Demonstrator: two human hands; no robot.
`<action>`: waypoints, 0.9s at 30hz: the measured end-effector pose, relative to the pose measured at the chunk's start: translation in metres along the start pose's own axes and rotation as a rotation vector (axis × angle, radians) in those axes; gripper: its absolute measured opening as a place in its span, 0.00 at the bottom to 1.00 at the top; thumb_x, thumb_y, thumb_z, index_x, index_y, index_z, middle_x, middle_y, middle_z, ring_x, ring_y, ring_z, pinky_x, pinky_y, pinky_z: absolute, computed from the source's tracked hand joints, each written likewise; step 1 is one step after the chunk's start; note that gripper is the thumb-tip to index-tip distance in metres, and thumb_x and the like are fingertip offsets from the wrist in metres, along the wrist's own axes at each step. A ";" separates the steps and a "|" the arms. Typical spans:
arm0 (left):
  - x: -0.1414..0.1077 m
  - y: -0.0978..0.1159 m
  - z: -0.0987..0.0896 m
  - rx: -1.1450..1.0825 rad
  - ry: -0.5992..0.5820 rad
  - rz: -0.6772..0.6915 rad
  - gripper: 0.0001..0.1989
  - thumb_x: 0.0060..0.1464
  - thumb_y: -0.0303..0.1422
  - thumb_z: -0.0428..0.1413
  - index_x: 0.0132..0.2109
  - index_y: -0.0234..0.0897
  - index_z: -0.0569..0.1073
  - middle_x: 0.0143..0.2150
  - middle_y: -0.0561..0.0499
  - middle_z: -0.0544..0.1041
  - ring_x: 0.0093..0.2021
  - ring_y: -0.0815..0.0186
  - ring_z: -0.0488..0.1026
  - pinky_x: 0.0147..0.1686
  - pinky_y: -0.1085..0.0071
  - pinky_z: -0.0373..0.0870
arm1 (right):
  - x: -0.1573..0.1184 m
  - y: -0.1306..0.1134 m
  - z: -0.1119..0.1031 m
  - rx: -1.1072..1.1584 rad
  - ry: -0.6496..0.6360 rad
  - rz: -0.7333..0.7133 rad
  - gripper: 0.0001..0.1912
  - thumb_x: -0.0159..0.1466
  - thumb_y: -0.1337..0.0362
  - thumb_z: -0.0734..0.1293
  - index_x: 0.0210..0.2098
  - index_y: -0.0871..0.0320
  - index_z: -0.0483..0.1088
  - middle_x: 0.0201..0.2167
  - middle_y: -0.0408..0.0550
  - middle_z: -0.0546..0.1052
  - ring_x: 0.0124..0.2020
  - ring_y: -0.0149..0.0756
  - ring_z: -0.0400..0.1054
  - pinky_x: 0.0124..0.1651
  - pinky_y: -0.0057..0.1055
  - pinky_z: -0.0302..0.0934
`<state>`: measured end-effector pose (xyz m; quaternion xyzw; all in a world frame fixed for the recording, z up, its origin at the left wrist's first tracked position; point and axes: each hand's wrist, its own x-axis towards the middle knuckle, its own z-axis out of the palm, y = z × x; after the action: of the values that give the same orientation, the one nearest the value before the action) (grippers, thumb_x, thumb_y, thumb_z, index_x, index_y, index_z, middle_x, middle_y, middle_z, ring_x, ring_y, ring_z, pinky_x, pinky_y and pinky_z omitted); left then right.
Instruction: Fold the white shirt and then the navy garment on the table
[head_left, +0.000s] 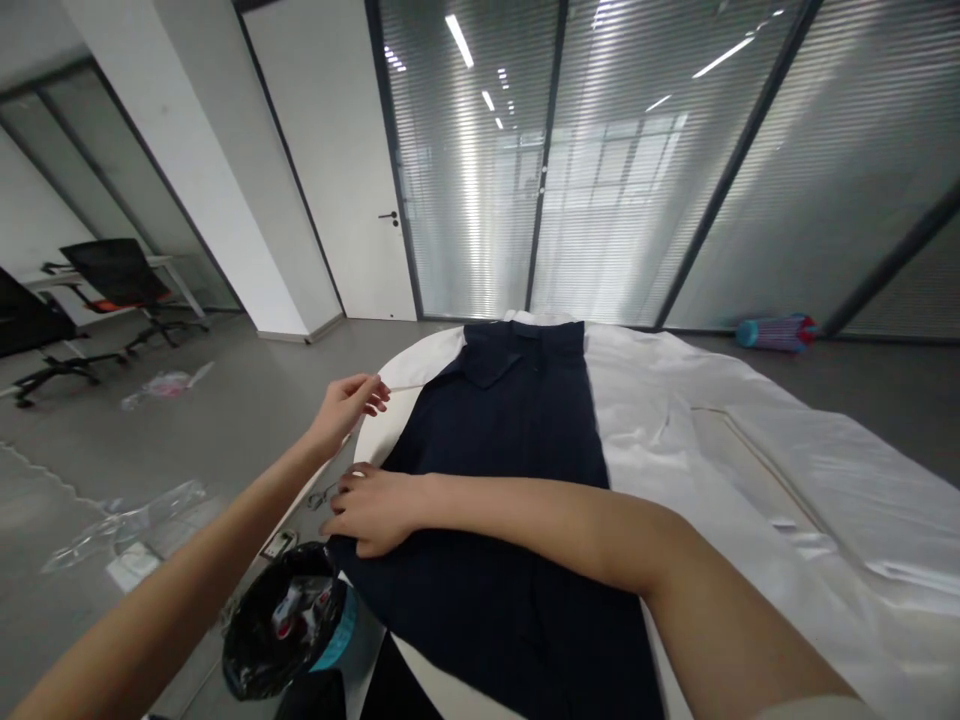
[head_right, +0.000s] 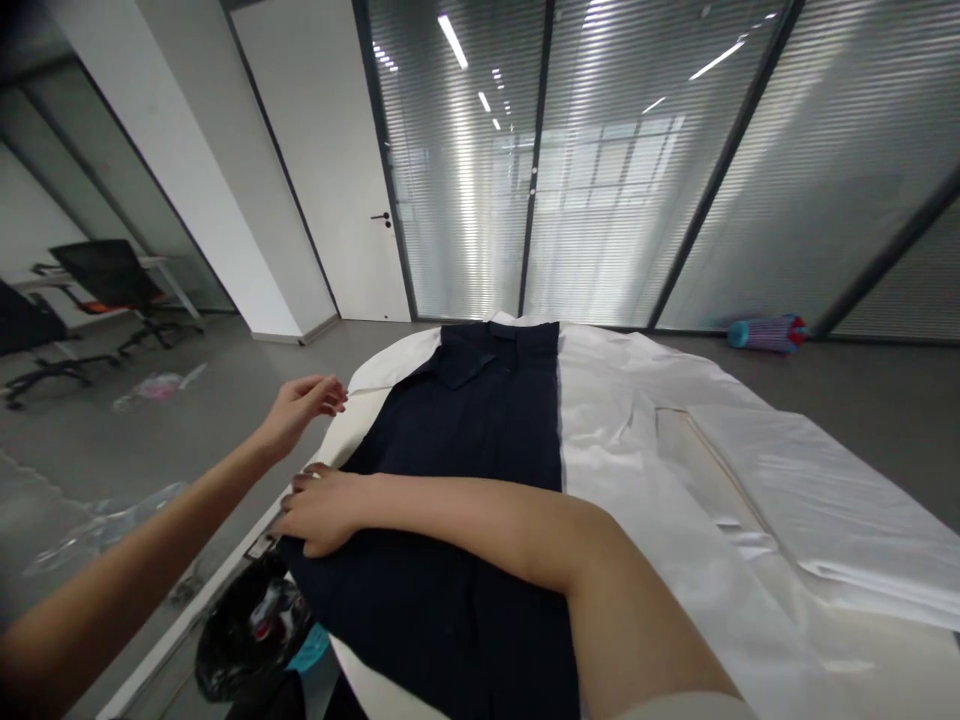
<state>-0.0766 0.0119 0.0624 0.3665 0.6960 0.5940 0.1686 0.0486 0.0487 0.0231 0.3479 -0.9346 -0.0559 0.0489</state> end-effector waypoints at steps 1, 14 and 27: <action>0.006 0.002 0.003 0.023 -0.011 -0.005 0.20 0.47 0.49 0.60 0.30 0.34 0.76 0.29 0.48 0.76 0.28 0.68 0.72 0.28 0.73 0.67 | -0.002 0.001 -0.004 -0.030 0.057 0.008 0.17 0.66 0.63 0.67 0.54 0.57 0.74 0.49 0.51 0.79 0.52 0.50 0.69 0.53 0.45 0.60; 0.186 -0.014 0.128 0.308 -0.121 -0.235 0.13 0.53 0.35 0.65 0.39 0.29 0.75 0.34 0.45 0.77 0.32 0.65 0.74 0.32 0.70 0.72 | -0.119 -0.049 -0.044 -0.230 0.634 0.280 0.13 0.67 0.68 0.65 0.26 0.54 0.72 0.26 0.42 0.73 0.29 0.35 0.63 0.40 0.39 0.60; 0.251 -0.027 0.250 0.467 -0.078 0.089 0.23 0.46 0.23 0.63 0.52 0.28 0.77 0.44 0.44 0.81 0.48 0.59 0.76 0.48 0.70 0.69 | -0.153 -0.089 0.008 -0.065 0.792 0.448 0.20 0.68 0.61 0.66 0.20 0.55 0.66 0.17 0.36 0.68 0.19 0.26 0.56 0.23 0.27 0.57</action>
<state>-0.0870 0.3651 0.0280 0.4488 0.7904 0.4093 0.0797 0.2202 0.0823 -0.0056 0.1298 -0.8938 0.0640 0.4245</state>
